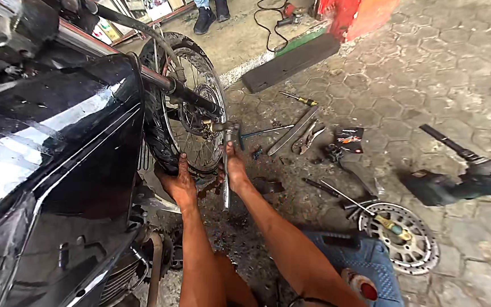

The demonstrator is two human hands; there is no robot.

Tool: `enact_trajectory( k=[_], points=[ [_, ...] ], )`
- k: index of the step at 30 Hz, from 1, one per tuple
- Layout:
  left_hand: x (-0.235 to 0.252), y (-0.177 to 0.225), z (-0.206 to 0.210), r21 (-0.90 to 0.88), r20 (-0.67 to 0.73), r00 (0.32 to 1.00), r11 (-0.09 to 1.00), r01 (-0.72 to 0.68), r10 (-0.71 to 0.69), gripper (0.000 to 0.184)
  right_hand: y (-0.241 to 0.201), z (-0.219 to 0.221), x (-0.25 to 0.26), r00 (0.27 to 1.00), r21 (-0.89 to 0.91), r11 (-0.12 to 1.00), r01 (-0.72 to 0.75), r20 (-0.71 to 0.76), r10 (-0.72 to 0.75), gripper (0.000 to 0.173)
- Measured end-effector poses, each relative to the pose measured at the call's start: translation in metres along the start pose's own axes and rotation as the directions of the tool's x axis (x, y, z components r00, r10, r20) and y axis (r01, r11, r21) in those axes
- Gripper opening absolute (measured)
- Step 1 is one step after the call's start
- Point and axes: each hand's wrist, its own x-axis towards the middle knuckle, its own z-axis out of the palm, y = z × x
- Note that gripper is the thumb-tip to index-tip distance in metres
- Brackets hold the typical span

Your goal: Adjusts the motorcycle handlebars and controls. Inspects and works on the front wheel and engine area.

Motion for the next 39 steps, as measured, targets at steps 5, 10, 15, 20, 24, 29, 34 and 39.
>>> enact_trajectory(
  k=[5,10,15,20,24,29,34,39],
  points=[
    [0.001,0.002,0.0,0.027,0.015,1.0,1.0,0.012,-0.012,0.077,-0.011,-0.008,0.003,0.96,0.064,0.964,0.257,-0.128,-0.248,0.058],
    [0.0,0.003,0.0,0.019,0.012,0.999,0.999,0.049,-0.049,0.079,0.002,-0.004,0.013,0.993,-0.124,0.988,0.096,-0.059,-0.104,0.061],
    [0.0,0.007,0.001,0.024,0.017,0.998,0.998,0.054,-0.055,0.078,0.005,0.003,0.011,0.983,-0.107,0.985,0.138,-0.104,-0.149,0.061],
    [0.001,0.005,0.001,0.045,0.022,0.999,0.998,0.038,-0.039,0.079,-0.041,-0.031,0.017,1.0,-0.43,0.903,0.003,0.017,0.005,0.064],
    [-0.001,0.007,0.0,0.057,0.024,0.998,0.997,0.051,-0.052,0.076,-0.052,-0.022,-0.002,0.96,-0.044,0.966,0.256,-0.107,-0.259,0.065],
    [-0.002,0.009,-0.001,0.024,0.025,0.998,0.998,0.052,-0.053,0.075,-0.02,0.006,-0.004,0.98,-0.174,0.967,0.184,-0.045,-0.195,0.068],
    [-0.003,0.01,0.0,0.042,0.03,0.998,0.997,0.06,-0.062,0.074,-0.03,0.003,-0.012,0.965,0.023,0.969,0.245,-0.103,-0.241,0.068],
    [-0.004,0.008,-0.001,0.016,0.024,0.999,0.999,0.047,-0.048,0.076,-0.021,-0.004,-0.003,0.998,-0.239,0.969,0.064,0.003,-0.065,0.067]
  ],
)
